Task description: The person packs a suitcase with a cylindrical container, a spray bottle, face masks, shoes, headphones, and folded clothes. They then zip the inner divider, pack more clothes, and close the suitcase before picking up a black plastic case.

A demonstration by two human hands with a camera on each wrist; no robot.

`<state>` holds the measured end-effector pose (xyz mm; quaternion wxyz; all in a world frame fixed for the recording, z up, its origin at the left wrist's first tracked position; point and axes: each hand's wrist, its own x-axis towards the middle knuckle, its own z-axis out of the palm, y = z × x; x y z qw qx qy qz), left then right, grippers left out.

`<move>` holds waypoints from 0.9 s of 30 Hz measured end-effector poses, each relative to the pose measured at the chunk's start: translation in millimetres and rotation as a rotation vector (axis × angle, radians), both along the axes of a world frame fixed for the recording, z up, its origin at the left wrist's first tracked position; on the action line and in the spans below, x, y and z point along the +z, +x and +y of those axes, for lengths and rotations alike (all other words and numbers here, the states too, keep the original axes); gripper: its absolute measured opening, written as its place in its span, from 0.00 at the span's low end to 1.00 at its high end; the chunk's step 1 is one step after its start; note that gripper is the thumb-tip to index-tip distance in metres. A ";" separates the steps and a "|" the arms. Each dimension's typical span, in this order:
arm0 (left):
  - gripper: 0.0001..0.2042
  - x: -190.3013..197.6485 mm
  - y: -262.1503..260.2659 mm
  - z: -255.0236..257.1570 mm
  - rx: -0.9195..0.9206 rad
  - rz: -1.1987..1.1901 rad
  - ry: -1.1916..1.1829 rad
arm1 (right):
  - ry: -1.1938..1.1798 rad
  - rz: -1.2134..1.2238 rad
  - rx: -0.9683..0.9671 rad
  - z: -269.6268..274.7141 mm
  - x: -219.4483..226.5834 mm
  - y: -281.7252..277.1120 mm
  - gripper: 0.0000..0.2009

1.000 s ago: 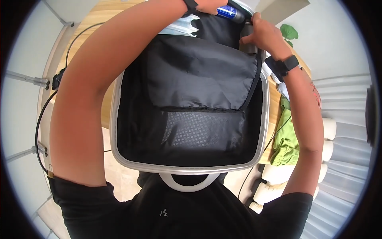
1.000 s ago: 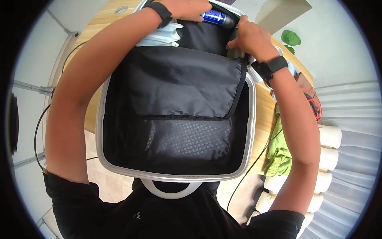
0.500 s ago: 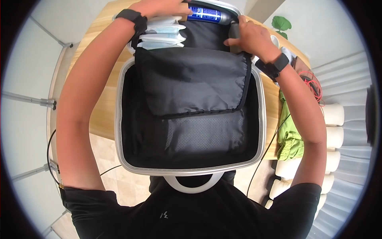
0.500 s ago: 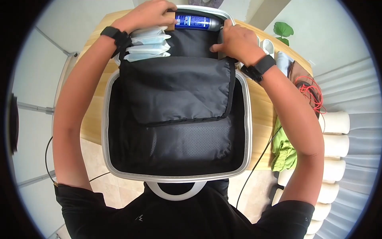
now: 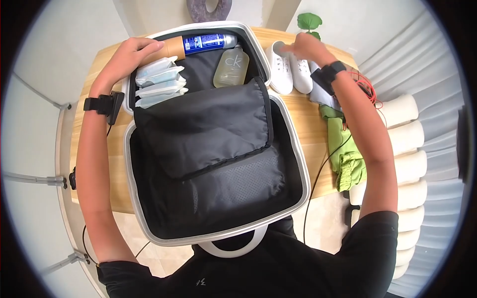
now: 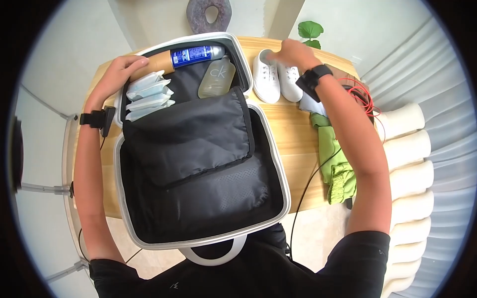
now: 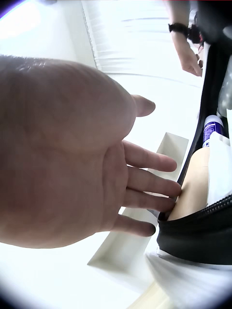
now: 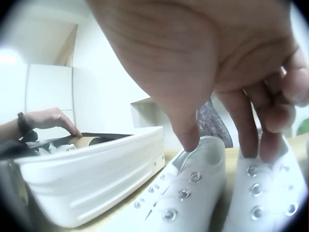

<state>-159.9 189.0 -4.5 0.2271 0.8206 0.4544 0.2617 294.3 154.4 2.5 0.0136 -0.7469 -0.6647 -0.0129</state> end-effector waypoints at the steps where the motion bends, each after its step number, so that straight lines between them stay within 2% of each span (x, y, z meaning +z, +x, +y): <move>1: 0.24 2.4 0.8 -0.9 0.001 0.025 -0.006 | -0.113 -0.005 0.004 0.3 -3.1 -6.3 0.29; 3: 0.22 8.7 5.0 -8.3 0.011 0.061 -0.017 | -0.103 -0.025 0.017 5.8 -15.5 -9.0 0.29; 4: 0.22 15.0 15.8 -16.2 -0.044 0.080 0.020 | -0.090 -0.054 0.020 9.3 -20.4 -8.2 0.28; 5: 0.22 18.1 30.6 -23.8 -0.103 0.099 0.051 | -0.071 -0.055 0.034 12.5 -24.5 -5.9 0.25; 7: 0.21 24.9 79.6 -48.7 -0.196 0.298 0.091 | -0.030 -0.052 0.034 12.1 -26.9 -4.4 0.22; 8: 0.22 10.4 90.3 -39.1 -0.324 0.233 0.019 | 0.017 -0.054 0.026 12.6 -26.2 -4.9 0.19; 9: 0.23 8.4 103.5 -45.4 -0.356 0.224 -0.098 | 0.023 -0.050 0.029 8.3 -21.8 -11.9 0.19; 11: 0.24 -15.5 118.8 -37.3 -0.380 0.272 -0.144 | 0.394 -0.142 0.162 -12.3 -8.0 -37.6 0.17; 12: 0.24 -21.3 123.7 -31.1 -0.396 0.263 -0.183 | 0.458 -0.099 0.208 -18.8 -3.8 -50.6 0.18; 13: 0.28 -17.3 129.0 -30.7 -0.354 0.221 -0.321 | 0.514 -0.039 0.261 -15.7 -7.6 -57.6 0.19; 14: 0.32 -14.9 132.7 -29.9 -0.322 0.184 -0.459 | 0.446 -0.009 0.268 -18.4 -4.2 -69.8 0.19; 16: 0.32 -23.2 136.2 -13.3 -0.279 0.119 -0.609 | 0.178 0.089 0.235 -26.4 5.5 -92.7 0.22; 18: 0.34 -12.9 138.4 -23.0 -0.162 0.035 -0.806 | 0.135 0.226 0.214 -19.5 -9.7 -99.8 0.23; 20: 0.35 -11.5 137.5 -22.8 -0.131 -0.093 -0.961 | 0.095 0.286 0.170 -14.8 -16.6 -102.9 0.24; 21: 0.35 -11.9 141.0 -21.0 -0.137 -0.084 -0.960 | 0.224 0.232 0.230 -18.7 -19.7 -102.3 0.23; 23: 0.38 -13.6 147.7 -17.2 -0.169 -0.123 -1.130 | 0.185 0.317 0.203 -19.7 -20.5 -97.3 0.23; 27: 0.39 -13.9 159.4 -16.5 -0.131 -0.019 -1.049 | 0.114 0.472 0.192 -28.1 -14.3 -89.5 0.23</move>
